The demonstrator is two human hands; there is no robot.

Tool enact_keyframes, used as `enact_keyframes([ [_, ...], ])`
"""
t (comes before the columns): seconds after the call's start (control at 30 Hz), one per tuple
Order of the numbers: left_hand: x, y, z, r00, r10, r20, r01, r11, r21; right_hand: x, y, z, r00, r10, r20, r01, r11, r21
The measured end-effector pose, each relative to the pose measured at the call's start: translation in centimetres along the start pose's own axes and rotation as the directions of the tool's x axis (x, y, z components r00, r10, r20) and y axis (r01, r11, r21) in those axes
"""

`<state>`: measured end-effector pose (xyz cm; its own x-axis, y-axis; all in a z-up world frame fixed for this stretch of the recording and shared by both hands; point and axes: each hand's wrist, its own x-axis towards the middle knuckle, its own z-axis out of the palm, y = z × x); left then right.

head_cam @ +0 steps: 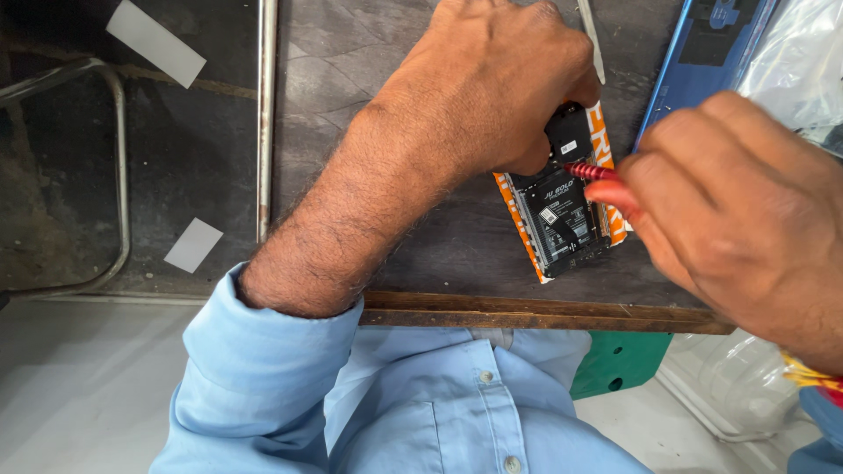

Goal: The person unscrews several screws from the back of a mobile phone using a red screwdriver and then uses a metal prying tool to lift and disconnect internal components from the circuit board on a workbench.

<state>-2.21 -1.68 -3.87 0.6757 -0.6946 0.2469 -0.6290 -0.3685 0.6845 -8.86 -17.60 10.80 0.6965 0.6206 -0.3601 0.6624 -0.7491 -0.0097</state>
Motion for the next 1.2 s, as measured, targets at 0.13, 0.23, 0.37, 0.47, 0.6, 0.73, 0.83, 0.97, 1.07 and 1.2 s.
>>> enact_keyframes([
  [0.13, -0.1, 0.1, 0.2, 0.997, 0.033, -0.065, -0.033, 0.999, -0.002, 0.4, 0.4, 0.6, 0.982, -0.142, -0.122, 0.141, 0.990, -0.015],
  [0.23, -0.2, 0.1, 0.3, 0.997, 0.021, -0.068, -0.021, 1.000, -0.005, 0.1, 0.4, 0.5, 0.997, -0.048, -0.062, 0.046, 0.998, -0.046],
  [0.37, -0.2, 0.8, 0.8, 0.995, -0.005, -0.097, 0.002, 1.000, -0.023, 0.0, 0.4, 0.7, 0.989, -0.113, -0.099, 0.110, 0.993, -0.034],
  [0.47, -0.1, 1.2, 1.0, 0.998, -0.038, -0.052, 0.037, 0.999, -0.024, 0.2, 0.5, 0.7, 0.985, -0.135, -0.107, 0.142, 0.988, 0.058],
  [0.6, -0.2, 1.3, 1.0, 0.996, -0.010, -0.091, 0.012, 1.000, 0.025, 0.3, 0.4, 0.5, 0.994, -0.062, -0.094, 0.058, 0.998, -0.037],
  [0.73, -0.1, 1.2, 0.9, 0.998, -0.025, -0.064, 0.027, 0.999, 0.027, 0.5, 0.4, 0.4, 0.990, -0.105, -0.099, 0.109, 0.993, 0.042],
  [0.83, -0.1, 1.2, 0.8, 0.996, -0.010, -0.086, 0.013, 0.999, 0.041, 0.3, 0.4, 0.6, 0.990, -0.071, -0.120, 0.079, 0.995, 0.065],
  [0.97, -0.3, 1.1, 0.8, 0.994, 0.007, -0.104, -0.003, 0.999, 0.037, -1.2, 1.0, 1.8, 0.980, 0.017, -0.196, 0.026, 0.977, 0.213],
  [1.07, -0.2, 0.9, 1.0, 0.999, -0.022, -0.045, 0.022, 1.000, 0.014, -3.0, 1.8, 2.9, 0.970, 0.080, -0.228, -0.009, 0.954, 0.300],
  [1.2, -0.5, 0.1, 0.5, 0.993, 0.057, -0.099, -0.059, 0.998, -0.010, -5.2, 2.2, 4.0, 0.954, 0.183, -0.239, -0.086, 0.926, 0.368],
])
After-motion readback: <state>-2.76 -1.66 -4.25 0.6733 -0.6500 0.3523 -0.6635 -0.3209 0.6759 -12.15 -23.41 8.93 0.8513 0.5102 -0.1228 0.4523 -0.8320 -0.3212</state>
